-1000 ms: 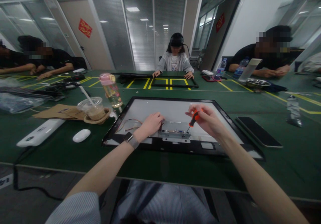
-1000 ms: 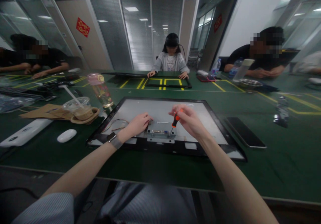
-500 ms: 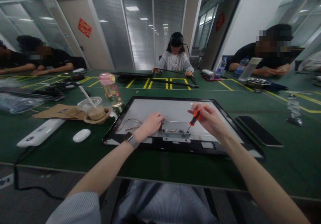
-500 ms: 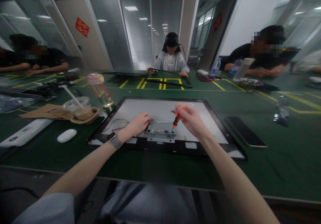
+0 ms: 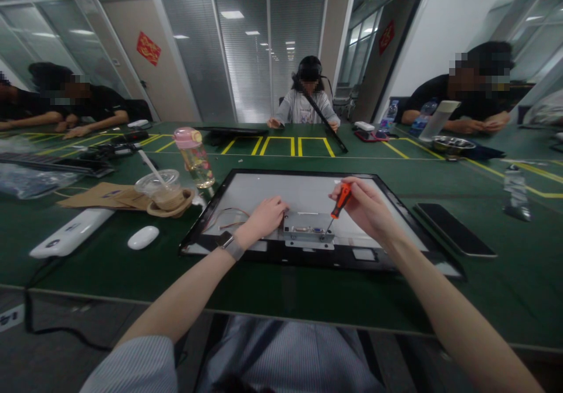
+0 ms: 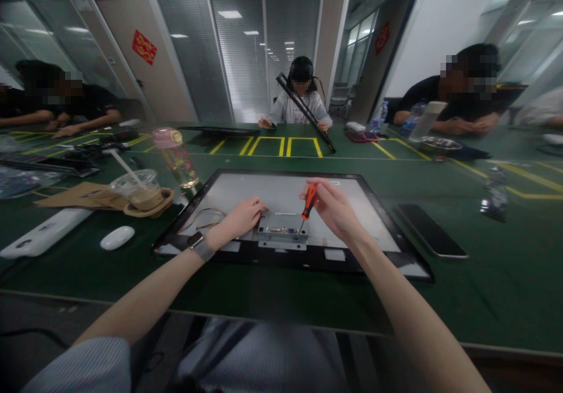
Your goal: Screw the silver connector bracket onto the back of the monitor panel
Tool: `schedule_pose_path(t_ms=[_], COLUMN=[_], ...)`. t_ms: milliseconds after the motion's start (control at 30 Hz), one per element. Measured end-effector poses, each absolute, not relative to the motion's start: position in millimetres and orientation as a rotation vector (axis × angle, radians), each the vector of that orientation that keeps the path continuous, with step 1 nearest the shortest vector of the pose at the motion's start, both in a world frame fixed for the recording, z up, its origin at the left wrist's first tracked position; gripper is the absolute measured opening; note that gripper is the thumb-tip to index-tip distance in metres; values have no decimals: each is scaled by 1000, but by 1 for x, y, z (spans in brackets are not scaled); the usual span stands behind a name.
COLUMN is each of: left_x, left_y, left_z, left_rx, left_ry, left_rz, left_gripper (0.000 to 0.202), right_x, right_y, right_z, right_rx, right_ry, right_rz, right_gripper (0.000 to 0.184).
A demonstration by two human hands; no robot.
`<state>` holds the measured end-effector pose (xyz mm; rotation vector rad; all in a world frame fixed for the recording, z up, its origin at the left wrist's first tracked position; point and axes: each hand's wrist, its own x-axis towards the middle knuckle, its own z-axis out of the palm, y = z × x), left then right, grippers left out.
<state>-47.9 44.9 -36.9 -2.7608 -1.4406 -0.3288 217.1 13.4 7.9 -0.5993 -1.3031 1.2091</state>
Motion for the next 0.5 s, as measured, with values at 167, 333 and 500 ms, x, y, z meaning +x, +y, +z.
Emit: schedule_pose_path(t_ms=[167,333,500], left_x=[-48,-47,-46], left_y=[46,46,43], left_z=[-38,-37,-33], left_rx=[-2763,-2749,-2749], left_ry=[-1436,-1433,-1449], left_rz=[-333,-308,-286], left_gripper=[31,32,33], right_x=[220,217,217], right_y=[14,12,12], right_z=[7,9,9], right_rx=[-597,-597,-543], right_ry=[-1320,-1313,-1301], right_rz=[1187,1247,1201], right_gripper=[19,28,19])
